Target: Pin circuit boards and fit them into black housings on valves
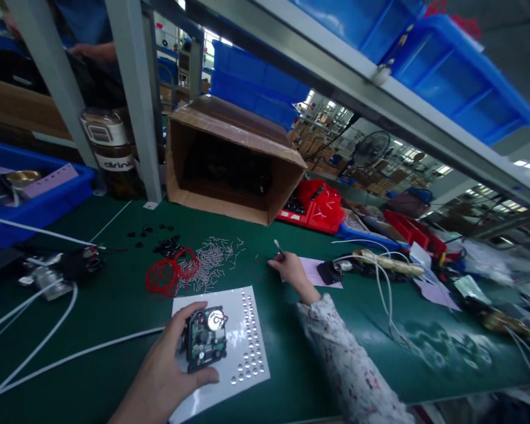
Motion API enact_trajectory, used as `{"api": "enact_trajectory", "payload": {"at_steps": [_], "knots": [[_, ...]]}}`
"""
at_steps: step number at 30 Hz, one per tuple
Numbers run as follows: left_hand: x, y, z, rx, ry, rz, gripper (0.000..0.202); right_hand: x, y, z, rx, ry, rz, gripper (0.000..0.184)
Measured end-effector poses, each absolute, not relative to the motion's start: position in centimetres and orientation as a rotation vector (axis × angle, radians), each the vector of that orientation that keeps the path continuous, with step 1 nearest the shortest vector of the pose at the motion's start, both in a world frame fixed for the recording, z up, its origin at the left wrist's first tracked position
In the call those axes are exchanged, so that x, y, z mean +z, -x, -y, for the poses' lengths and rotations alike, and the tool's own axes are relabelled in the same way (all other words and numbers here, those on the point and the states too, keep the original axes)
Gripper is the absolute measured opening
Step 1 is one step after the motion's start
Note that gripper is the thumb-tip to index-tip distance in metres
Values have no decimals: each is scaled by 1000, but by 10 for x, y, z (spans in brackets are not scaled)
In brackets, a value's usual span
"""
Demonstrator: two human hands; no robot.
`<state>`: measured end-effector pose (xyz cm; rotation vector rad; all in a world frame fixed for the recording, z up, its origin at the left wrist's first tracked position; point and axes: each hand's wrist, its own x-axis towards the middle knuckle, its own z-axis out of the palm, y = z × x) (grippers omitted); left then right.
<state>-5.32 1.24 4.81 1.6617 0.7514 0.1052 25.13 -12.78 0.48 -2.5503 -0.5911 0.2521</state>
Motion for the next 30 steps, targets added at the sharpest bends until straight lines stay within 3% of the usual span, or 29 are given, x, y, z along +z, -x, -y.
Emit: {"api": "enact_trajectory", "payload": {"at_steps": [8,19,24,30], "knots": [[24,34,-11,133,-1682,-633,80,12,-229,104,183,2630,791,6],[16,47,-24,297,-1620,-428,80,157,-121,116,288,2130,1291,9],[9,44,-23,448,-1754,-342,50,138,-56,115,619,1987,1441,11],[6,44,-24,507,-1755,-292,50,91,-55,93,545,2189,1353,7]]}}
